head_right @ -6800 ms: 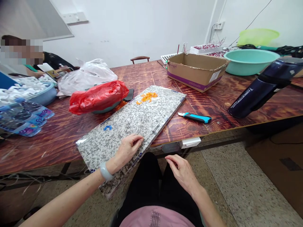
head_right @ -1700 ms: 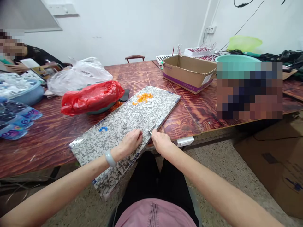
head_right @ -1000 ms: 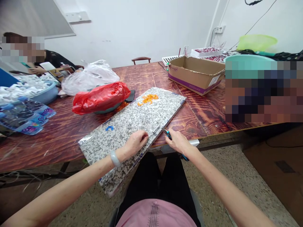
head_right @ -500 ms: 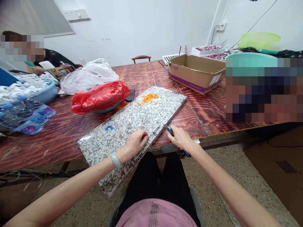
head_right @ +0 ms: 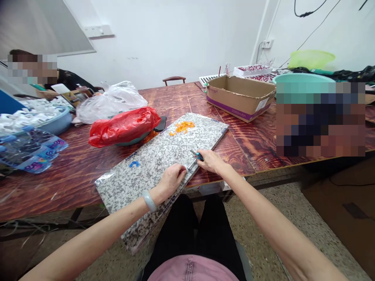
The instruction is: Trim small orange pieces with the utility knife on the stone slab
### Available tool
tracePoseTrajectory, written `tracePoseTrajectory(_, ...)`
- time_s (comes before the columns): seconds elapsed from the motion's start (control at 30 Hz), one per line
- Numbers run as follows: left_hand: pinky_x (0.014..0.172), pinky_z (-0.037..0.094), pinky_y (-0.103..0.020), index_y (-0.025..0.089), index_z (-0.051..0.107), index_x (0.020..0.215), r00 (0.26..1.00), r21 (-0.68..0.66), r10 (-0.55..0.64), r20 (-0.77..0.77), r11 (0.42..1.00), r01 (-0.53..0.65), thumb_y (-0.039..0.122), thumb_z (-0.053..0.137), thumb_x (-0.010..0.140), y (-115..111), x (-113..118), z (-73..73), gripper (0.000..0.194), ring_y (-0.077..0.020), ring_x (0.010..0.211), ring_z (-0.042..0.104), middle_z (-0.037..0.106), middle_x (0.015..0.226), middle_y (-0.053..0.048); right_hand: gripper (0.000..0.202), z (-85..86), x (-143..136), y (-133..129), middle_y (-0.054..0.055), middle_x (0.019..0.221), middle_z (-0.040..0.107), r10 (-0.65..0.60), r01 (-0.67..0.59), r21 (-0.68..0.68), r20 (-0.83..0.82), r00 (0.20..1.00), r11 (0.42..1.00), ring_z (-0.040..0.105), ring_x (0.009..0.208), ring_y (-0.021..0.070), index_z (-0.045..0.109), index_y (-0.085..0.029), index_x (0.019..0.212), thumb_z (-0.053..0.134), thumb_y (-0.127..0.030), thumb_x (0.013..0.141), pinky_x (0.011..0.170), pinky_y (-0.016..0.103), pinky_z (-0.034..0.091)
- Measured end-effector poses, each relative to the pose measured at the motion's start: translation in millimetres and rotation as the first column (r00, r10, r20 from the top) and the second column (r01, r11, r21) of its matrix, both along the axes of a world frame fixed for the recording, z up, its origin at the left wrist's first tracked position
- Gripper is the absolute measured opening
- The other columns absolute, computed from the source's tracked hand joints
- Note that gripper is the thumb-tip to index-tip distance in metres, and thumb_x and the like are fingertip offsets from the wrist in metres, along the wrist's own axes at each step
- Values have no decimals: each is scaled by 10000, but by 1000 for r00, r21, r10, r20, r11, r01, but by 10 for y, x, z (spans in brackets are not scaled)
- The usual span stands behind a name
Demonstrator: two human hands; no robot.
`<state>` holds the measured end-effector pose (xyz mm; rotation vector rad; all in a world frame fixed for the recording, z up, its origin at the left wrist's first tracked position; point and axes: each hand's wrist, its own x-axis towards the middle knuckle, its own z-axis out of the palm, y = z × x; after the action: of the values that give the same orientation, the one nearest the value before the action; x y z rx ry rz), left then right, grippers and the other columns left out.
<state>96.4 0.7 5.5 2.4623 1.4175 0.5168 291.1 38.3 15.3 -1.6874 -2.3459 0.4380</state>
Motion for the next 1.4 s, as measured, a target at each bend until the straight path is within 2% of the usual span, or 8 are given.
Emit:
tracePoseTrajectory(0.2, 676, 405, -273, 174, 520, 776, 984, 5, 5, -179, 1000, -5, 206, 372, 870, 30, 76, 11, 178, -157, 751, 486, 503, 790, -44, 190, 62, 126, 215, 30, 818, 616, 45, -42, -22, 141, 989, 999, 526, 703, 145, 572, -211, 903, 461, -304, 780, 562, 206, 281)
tracePoseTrajectory(0.37, 686, 407, -288, 193, 532, 927, 945, 105, -41, -324, 991, 79, 169, 385, 858, -84, -12, 14, 164, -182, 818, 457, 489, 885, -66, 199, 29, 230, 324, 45, 807, 615, -50, 50, 4, 174, 984, 999, 540, 714, 167, 575, -205, 880, 448, -325, 785, 550, 219, 281)
tracePoseTrajectory(0.53, 683, 404, -277, 222, 478, 1099, 950, 92, -40, -311, 993, 72, 137, 346, 858, -162, -89, 25, 287, -164, 771, 448, 473, 834, -45, 240, -56, 206, 292, 62, 825, 609, -148, 143, 47, 151, 977, 989, 541, 727, 180, 557, -199, 912, 395, -343, 811, 555, 229, 290)
tracePoseTrajectory(0.63, 673, 406, -263, 208, 510, 1029, 970, 32, -45, -240, 998, 55, 162, 330, 872, -136, -65, 35, 243, -149, 742, 457, 472, 798, -35, 237, -84, 207, 209, 46, 779, 599, -191, 187, 60, 58, 980, 980, 527, 696, 162, 557, -195, 914, 403, -342, 809, 570, 220, 309)
tracePoseTrajectory(0.77, 691, 415, -261, 180, 541, 905, 990, -9, -20, -136, 1000, 19, 190, 337, 878, -72, 6, 54, 206, -144, 752, 487, 496, 792, -39, 230, -85, 227, 59, 5, 660, 556, -181, 188, 14, -210, 961, 982, 479, 575, 119, 571, -177, 898, 418, -316, 797, 549, 197, 330)
tracePoseTrajectory(0.97, 691, 423, -255, 168, 556, 863, 998, -1, -8, -56, 1000, 8, 203, 366, 871, -23, 40, 46, 193, -143, 752, 516, 520, 786, -38, 289, -131, 147, -139, -41, 571, 481, -175, 90, -182, -536, 826, 979, 453, 445, 87, 539, -153, 1010, 431, -304, 789, 437, 173, 344)
tracePoseTrajectory(1.1, 690, 421, -258, 160, 571, 826, 999, 4, 10, -44, 1000, -10, 200, 380, 866, 0, 50, 44, 200, -145, 736, 527, 543, 759, -39, 321, -199, 77, -191, -56, 568, 472, -223, 43, -301, -594, 773, 953, 456, 383, 74, 492, -164, 1074, 432, -315, 797, 387, 166, 355)
tracePoseTrajectory(1.4, 700, 422, -260, 157, 578, 814, 1000, 13, -7, -27, 1000, 8, 207, 407, 859, 35, 45, 38, 184, -147, 750, 533, 565, 779, -45, 344, -266, 34, -213, -70, 560, 457, -243, -6, -345, -673, 699, 939, 480, 364, 74, 464, -178, 1116, 441, -320, 804, 362, 165, 377)
